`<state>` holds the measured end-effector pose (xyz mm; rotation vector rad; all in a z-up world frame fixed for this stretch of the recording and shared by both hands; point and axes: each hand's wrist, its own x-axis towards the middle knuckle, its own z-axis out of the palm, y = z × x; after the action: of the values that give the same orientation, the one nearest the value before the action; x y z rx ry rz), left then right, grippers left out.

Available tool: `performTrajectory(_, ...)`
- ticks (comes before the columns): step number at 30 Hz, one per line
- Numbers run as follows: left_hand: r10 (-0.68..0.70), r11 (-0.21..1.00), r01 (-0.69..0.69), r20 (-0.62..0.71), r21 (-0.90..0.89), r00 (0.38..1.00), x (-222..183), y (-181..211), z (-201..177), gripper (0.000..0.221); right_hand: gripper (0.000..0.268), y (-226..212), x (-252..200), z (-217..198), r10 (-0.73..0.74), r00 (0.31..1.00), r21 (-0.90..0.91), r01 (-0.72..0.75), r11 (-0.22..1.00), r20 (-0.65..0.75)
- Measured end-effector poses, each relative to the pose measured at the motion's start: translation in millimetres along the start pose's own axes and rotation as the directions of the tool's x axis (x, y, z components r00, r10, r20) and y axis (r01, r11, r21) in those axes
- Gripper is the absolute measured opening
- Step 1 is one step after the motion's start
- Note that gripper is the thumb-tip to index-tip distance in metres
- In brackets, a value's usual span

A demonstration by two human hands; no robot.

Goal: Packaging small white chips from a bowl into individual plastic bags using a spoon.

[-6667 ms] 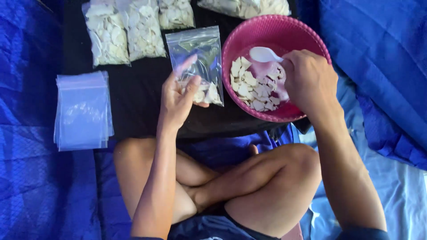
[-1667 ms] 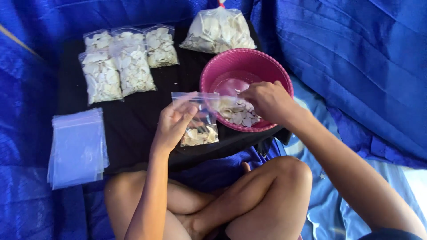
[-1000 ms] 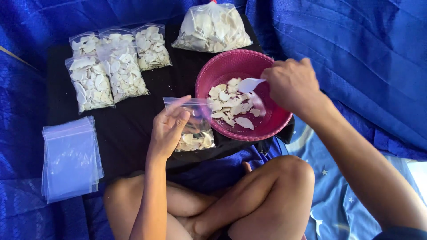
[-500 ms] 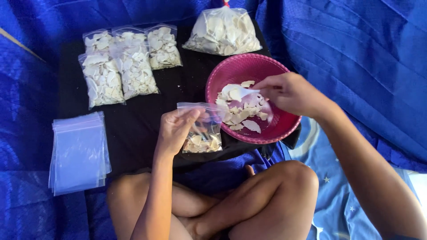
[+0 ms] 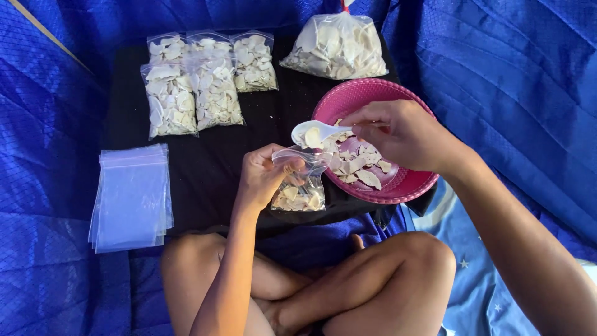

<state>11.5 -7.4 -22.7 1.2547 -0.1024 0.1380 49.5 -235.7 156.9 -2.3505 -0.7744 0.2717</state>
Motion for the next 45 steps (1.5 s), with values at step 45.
performTrajectory(45, 0.059, 0.962, -0.055, -0.008, 0.268, 0.998, -6.8, 3.6, 5.6, 0.018, 0.023, 10.9, -11.9, -7.4, 0.288, 0.951, 0.051, -0.284, 0.957, -0.11)
